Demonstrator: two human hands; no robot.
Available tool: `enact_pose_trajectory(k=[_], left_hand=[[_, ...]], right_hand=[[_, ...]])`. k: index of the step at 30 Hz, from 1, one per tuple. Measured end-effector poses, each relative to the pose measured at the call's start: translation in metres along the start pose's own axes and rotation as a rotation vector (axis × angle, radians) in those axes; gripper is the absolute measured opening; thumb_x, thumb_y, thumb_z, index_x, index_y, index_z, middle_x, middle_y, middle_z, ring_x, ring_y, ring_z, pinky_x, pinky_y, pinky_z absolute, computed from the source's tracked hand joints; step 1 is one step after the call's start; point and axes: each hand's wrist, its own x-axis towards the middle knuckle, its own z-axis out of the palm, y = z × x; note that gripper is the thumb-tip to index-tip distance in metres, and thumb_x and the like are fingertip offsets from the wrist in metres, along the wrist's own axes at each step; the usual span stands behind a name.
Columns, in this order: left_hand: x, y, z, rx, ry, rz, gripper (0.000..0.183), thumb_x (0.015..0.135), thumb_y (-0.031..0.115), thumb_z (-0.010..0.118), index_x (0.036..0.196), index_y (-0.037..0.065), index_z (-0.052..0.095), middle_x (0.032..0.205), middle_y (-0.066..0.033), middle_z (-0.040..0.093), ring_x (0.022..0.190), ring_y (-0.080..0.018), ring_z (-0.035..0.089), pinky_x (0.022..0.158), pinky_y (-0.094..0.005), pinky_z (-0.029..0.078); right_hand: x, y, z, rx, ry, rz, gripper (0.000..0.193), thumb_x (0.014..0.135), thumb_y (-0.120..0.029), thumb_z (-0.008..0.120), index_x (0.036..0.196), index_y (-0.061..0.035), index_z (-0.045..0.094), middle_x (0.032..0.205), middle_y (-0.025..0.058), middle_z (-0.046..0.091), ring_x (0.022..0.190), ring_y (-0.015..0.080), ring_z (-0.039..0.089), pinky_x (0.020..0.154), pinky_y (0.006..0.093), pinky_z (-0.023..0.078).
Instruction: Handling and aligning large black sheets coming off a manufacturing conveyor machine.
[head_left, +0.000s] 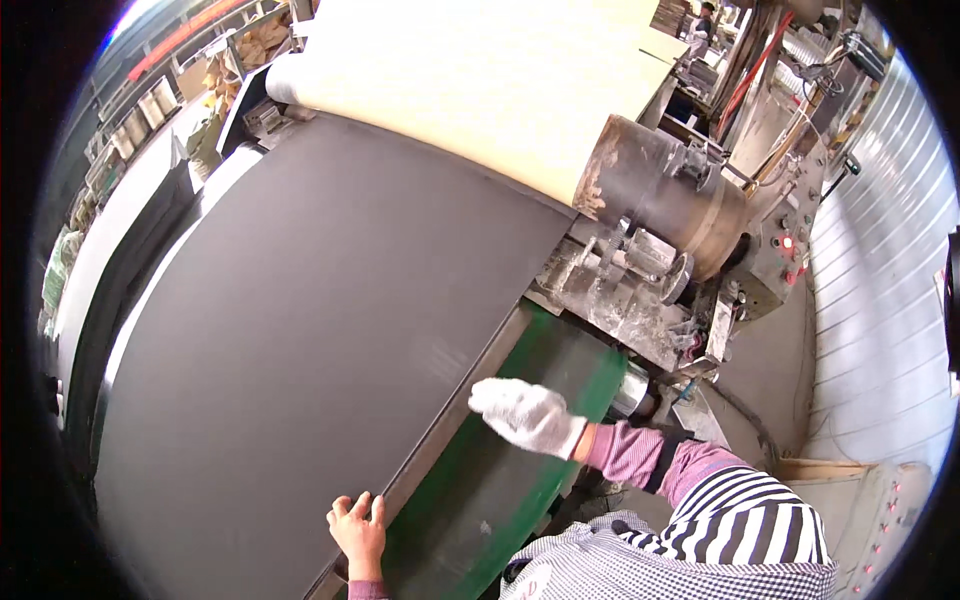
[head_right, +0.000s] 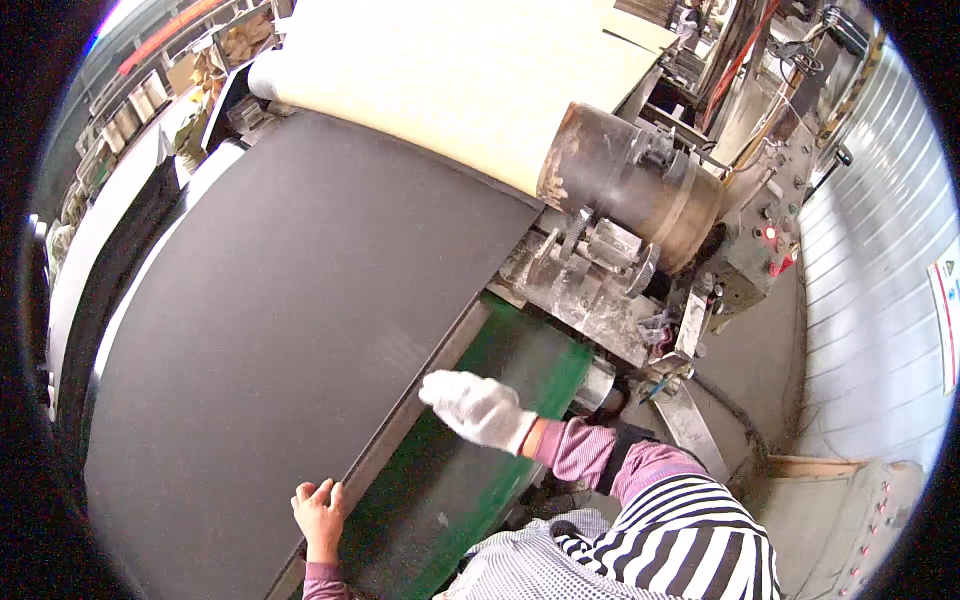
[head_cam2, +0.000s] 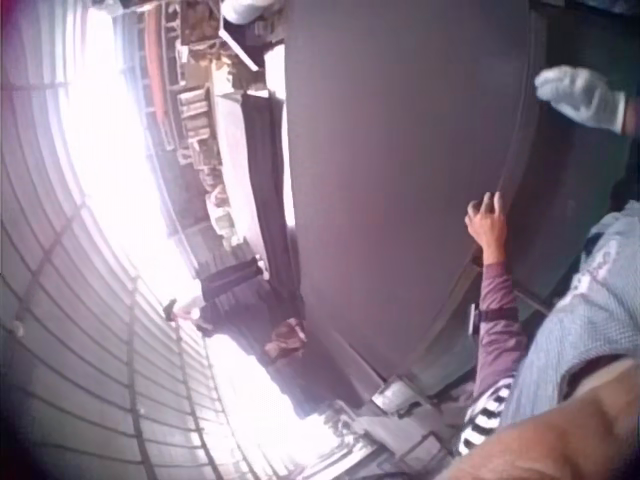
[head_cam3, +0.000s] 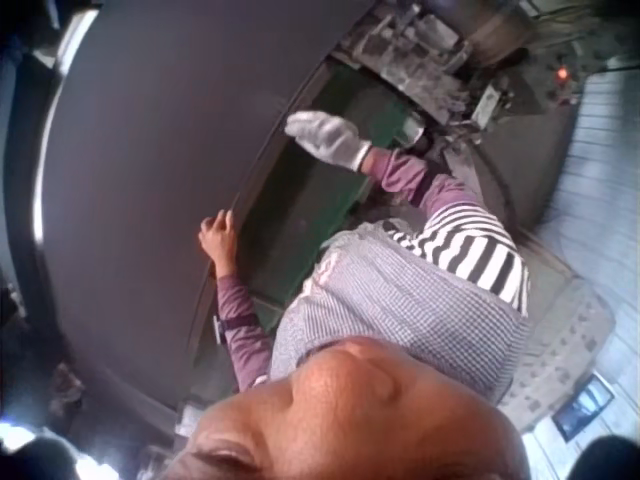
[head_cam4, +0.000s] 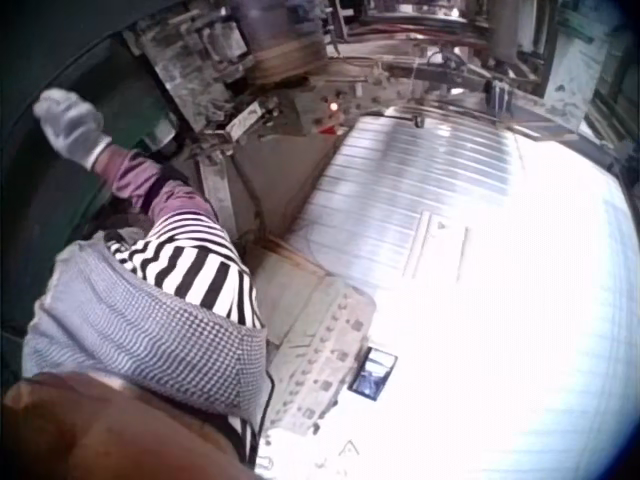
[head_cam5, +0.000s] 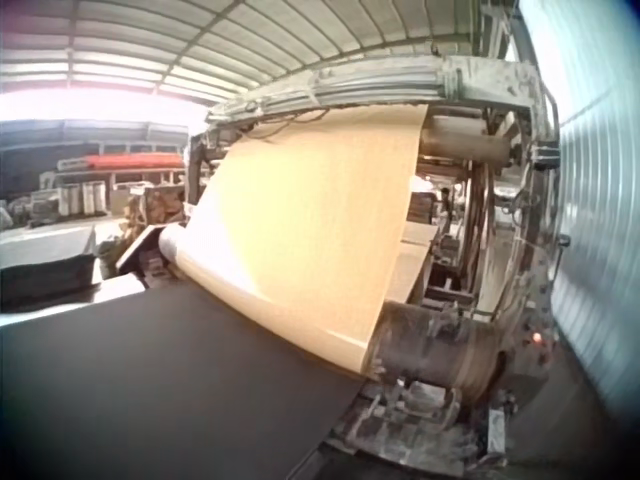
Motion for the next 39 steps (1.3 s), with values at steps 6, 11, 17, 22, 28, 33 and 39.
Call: enact_pose_trajectory(k=[6,11,17,22,28,33,39], left_hand=[[0.007,0.001,0.028,-1.016,-0.136,-0.024,0.050,0.100,0.029,0.062,0.142,0.004,0.056,0.142,-0.0203,0.058,0.130,-0.0361,0.056,0.113,-0.0418,0.040],[-0.053,-0.173,0.020,0.078,0.282,-0.177,0.036,0.101,0.030,0.058,0.115,-0.001,0.068,0.124,-0.0191,0.066,0.114,-0.0385,0.061,0.099,-0.0483,0.048],[-0.123,-0.277,0.006,0.234,0.164,-0.409,0.034,0.101,0.031,0.059,0.113,0.002,0.072,0.120,-0.0152,0.068,0.115,-0.0359,0.061,0.099,-0.0459,0.048],[-0.087,-0.222,0.018,0.142,0.105,-0.194,0.033,0.101,0.031,0.059,0.112,0.003,0.073,0.120,-0.0143,0.069,0.116,-0.0351,0.061,0.099,-0.0454,0.048],[-0.041,-0.128,0.035,-0.116,0.046,0.033,0.032,0.101,0.032,0.059,0.112,0.005,0.074,0.119,-0.0132,0.069,0.116,-0.0341,0.061,0.099,-0.0447,0.048],[-0.053,-0.141,0.033,-0.178,0.026,-0.015,0.040,0.102,0.036,0.056,0.123,0.005,0.071,0.130,-0.0147,0.067,0.120,-0.0344,0.060,0.108,-0.0469,0.043],[-0.103,-0.237,0.007,0.227,0.087,-0.300,0.044,0.103,0.039,0.054,0.125,0.004,0.069,0.131,-0.0162,0.066,0.121,-0.0352,0.059,0.109,-0.0485,0.042]], right_hand=[[0.003,-0.134,-0.019,0.757,-0.517,0.200,0.034,0.096,-0.016,0.066,0.129,-0.0091,0.066,0.119,0.0133,0.072,0.107,0.0261,0.071,0.091,0.0337,0.057],[0.095,-0.215,-0.110,1.036,-0.262,-0.561,0.020,0.091,-0.012,0.067,0.111,-0.0127,0.066,0.093,0.0078,0.065,0.078,0.0265,0.069,0.067,0.0379,0.057],[0.145,-0.297,-0.173,0.800,-0.280,-0.942,0.017,0.082,-0.018,0.067,0.097,-0.0105,0.065,0.080,0.0074,0.063,0.076,0.0267,0.072,0.055,0.0397,0.057],[0.131,-0.362,-0.126,1.129,-0.413,-1.064,0.019,0.084,-0.018,0.067,0.101,-0.0098,0.065,0.083,0.0077,0.065,0.077,0.0258,0.072,0.057,0.0387,0.058],[0.116,-0.389,-0.100,1.263,-0.458,-1.116,0.022,0.086,-0.018,0.067,0.106,-0.0091,0.066,0.086,0.0080,0.067,0.078,0.0247,0.072,0.060,0.0374,0.058],[0.109,-0.393,-0.096,1.299,-0.484,-1.139,0.024,0.088,-0.018,0.067,0.110,-0.0085,0.067,0.089,0.0082,0.069,0.079,0.0237,0.072,0.063,0.0364,0.059],[0.113,-0.385,-0.092,1.335,-0.475,-1.114,0.027,0.090,-0.019,0.067,0.115,-0.0077,0.067,0.093,0.0085,0.070,0.080,0.0226,0.072,0.066,0.0352,0.059]])
